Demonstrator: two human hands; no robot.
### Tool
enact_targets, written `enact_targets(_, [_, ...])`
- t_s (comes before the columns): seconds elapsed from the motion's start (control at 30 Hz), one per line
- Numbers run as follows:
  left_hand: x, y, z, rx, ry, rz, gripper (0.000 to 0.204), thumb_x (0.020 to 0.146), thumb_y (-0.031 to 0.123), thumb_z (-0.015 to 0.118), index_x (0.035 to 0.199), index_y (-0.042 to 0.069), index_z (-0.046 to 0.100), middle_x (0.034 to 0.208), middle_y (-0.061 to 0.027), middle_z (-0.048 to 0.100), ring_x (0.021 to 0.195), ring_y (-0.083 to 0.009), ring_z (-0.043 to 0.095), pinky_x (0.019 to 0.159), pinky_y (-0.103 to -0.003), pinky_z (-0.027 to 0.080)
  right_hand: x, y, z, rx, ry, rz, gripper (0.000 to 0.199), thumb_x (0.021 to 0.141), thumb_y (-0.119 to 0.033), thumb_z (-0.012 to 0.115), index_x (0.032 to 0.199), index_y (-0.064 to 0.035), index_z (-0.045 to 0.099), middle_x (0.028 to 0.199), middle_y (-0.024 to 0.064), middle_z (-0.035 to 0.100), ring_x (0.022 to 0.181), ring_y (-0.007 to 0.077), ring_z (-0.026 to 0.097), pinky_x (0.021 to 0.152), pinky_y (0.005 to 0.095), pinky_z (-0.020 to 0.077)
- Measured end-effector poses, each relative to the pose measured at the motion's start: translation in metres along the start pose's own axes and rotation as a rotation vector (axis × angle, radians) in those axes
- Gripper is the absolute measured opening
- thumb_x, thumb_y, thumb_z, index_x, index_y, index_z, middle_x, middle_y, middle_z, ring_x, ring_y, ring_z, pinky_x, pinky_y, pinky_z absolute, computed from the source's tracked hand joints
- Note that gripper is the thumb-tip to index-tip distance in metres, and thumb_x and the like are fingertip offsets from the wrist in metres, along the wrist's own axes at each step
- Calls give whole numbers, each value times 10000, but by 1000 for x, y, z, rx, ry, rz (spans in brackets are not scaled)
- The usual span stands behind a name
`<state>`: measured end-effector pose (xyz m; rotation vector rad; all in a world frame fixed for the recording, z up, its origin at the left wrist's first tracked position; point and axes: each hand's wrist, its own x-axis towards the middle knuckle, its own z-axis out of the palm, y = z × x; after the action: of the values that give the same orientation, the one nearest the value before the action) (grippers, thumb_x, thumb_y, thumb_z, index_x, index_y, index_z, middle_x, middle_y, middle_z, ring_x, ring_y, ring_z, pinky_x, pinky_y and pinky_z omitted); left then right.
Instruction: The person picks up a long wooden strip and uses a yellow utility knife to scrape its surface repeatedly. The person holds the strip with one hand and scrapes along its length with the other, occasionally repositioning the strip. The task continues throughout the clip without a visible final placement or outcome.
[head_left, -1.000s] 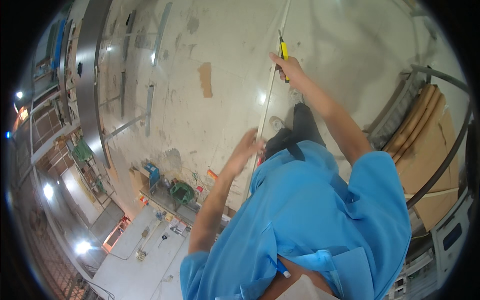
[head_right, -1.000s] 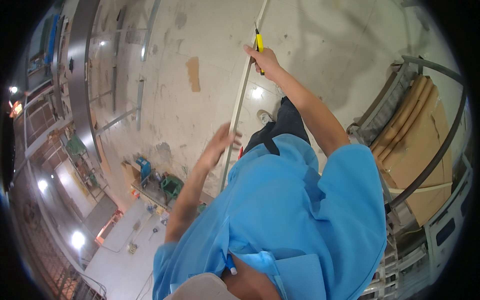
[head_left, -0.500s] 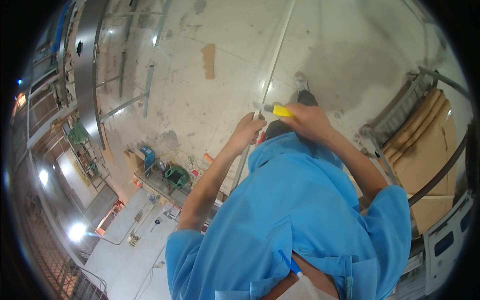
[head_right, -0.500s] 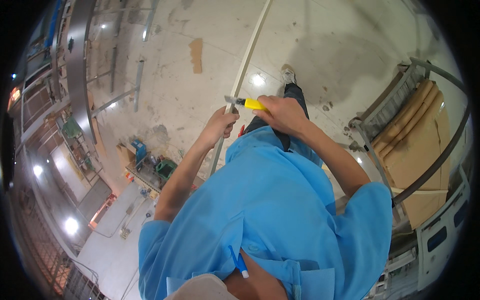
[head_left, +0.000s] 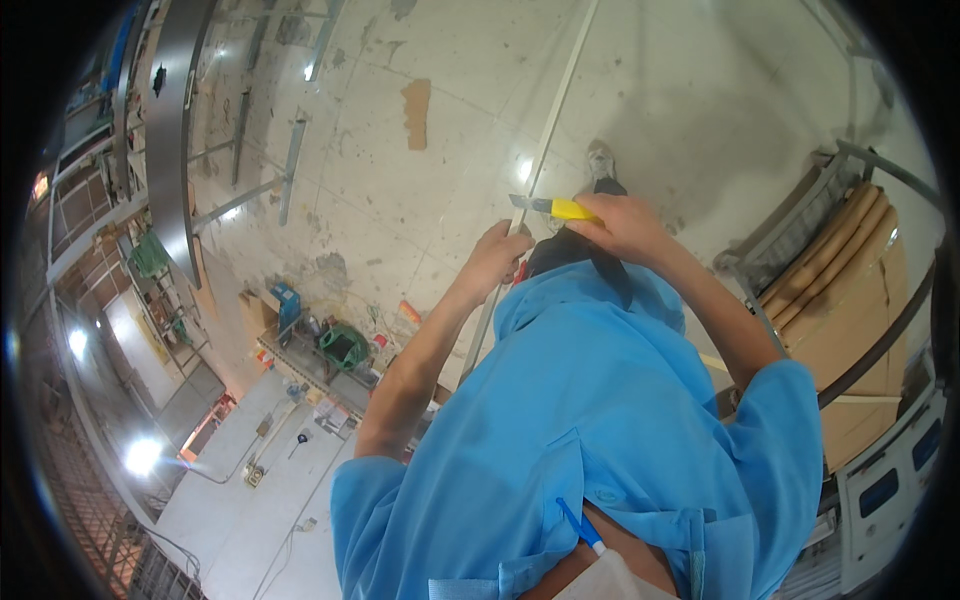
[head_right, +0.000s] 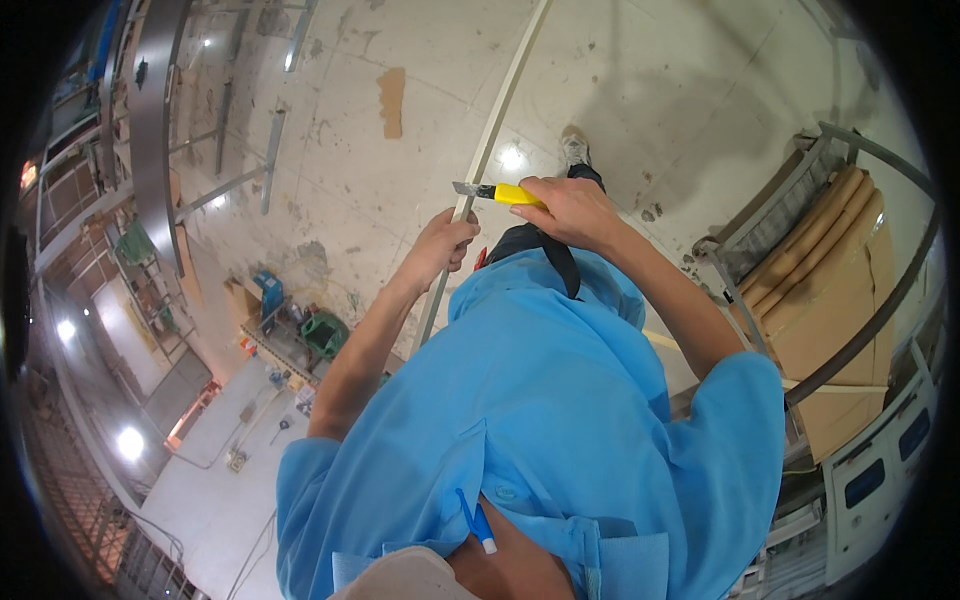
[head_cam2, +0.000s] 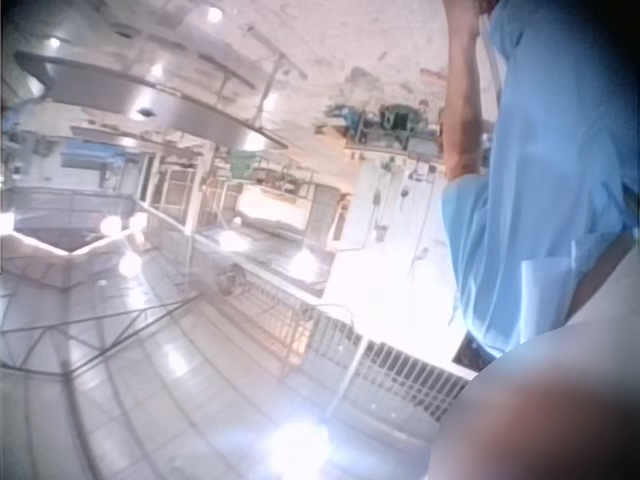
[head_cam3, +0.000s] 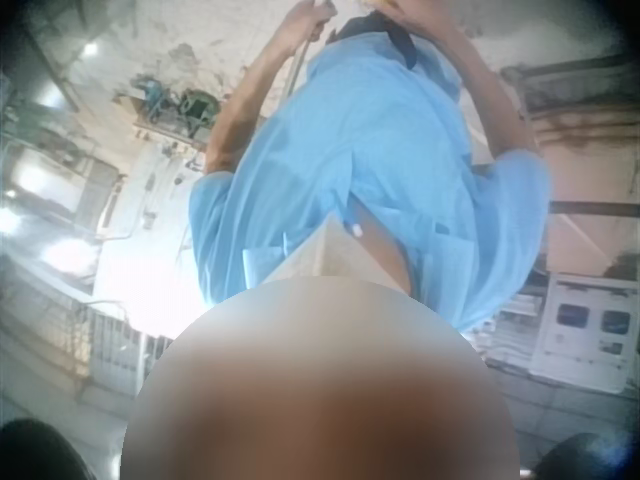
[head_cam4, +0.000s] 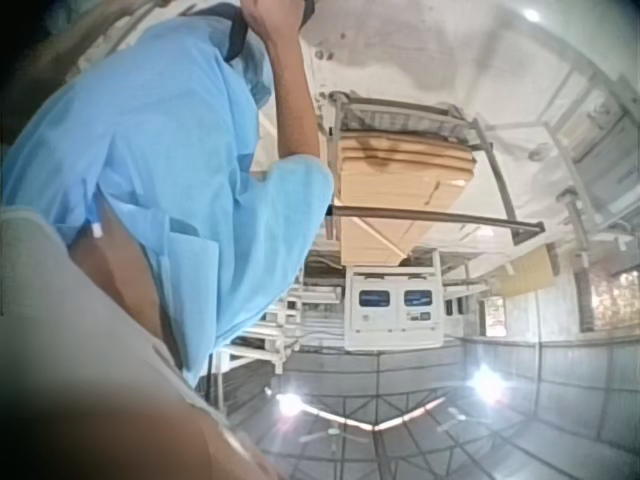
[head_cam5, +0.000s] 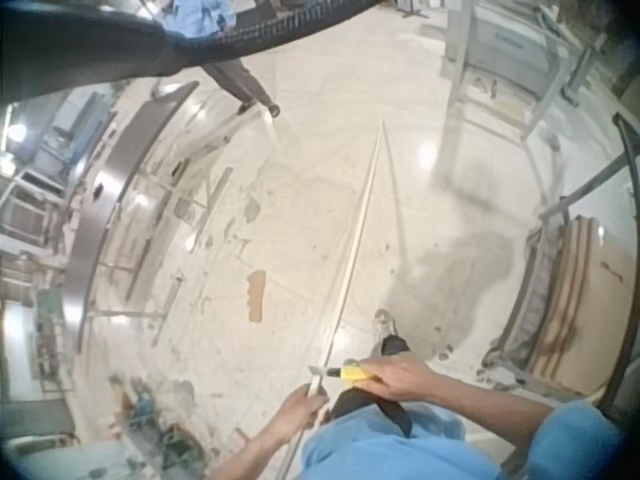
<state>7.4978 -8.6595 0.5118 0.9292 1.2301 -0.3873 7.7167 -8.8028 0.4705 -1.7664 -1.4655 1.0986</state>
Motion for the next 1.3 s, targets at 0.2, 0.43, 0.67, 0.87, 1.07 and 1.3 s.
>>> enact_targets(0.2, [-9, 2, -1, 50, 8, 9, 153, 945, 219, 626, 1013, 105, 550, 713, 67, 421, 539, -48, 370, 476, -249, 287, 5, 11, -2, -50, 0, 65, 388, 1019, -453, 588, 1086, -74, 633, 867, 167, 715, 818, 396, 699, 698, 512, 519])
enact_targets(0.43, [-39, -18, 1, 120, 7, 29, 190, 939, 198, 624, 1024, 38, 567, 705, 16, 515, 541, -69, 446, 466, -261, 346, 42, 67, -31, -67, 41, 257, 389, 1024, -453, 586, 1071, -73, 658, 847, 183, 710, 837, 401, 695, 729, 518, 528])
enact_targets(0.67, [-74, -50, -4, 86, 37, -51, 192, 934, 173, 624, 1082, 60, 580, 677, 36, 491, 534, -62, 431, 467, -262, 321, 82, 106, -51, -94, 59, 298, 427, 1027, -486, 589, 1076, -71, 673, 853, 169, 713, 873, 383, 696, 778, 496, 537])
enact_targets(0.87, [-121, -77, -6, 234, 155, -6, 192, 907, 188, 634, 1042, 57, 592, 778, -1, 568, 662, -80, 503, 577, -276, 410, 125, 165, -72, -166, 14, 386, 455, 1030, -512, 572, 1111, -77, 683, 963, 155, 738, 1025, 375, 685, 848, 510, 533])
enact_targets(1.07, [-171, -127, -19, 306, 166, -34, 205, 882, 185, 643, 1032, 48, 609, 824, -29, 598, 775, -133, 562, 685, -310, 459, 155, 218, -57, -249, 54, 340, 436, 1019, -504, 591, 1146, -97, 682, 932, 160, 705, 940, 365, 685, 807, 493, 530])
enact_targets(1.3, [-249, -182, -18, 152, 210, -213, 170, 864, 173, 672, 987, 64, 630, 792, 4, 581, 641, -87, 523, 570, -270, 398, 178, 267, -49, -184, -21, 360, 444, 1024, -510, 576, 1129, -91, 682, 946, 184, 713, 954, 384, 689, 828, 502, 529])
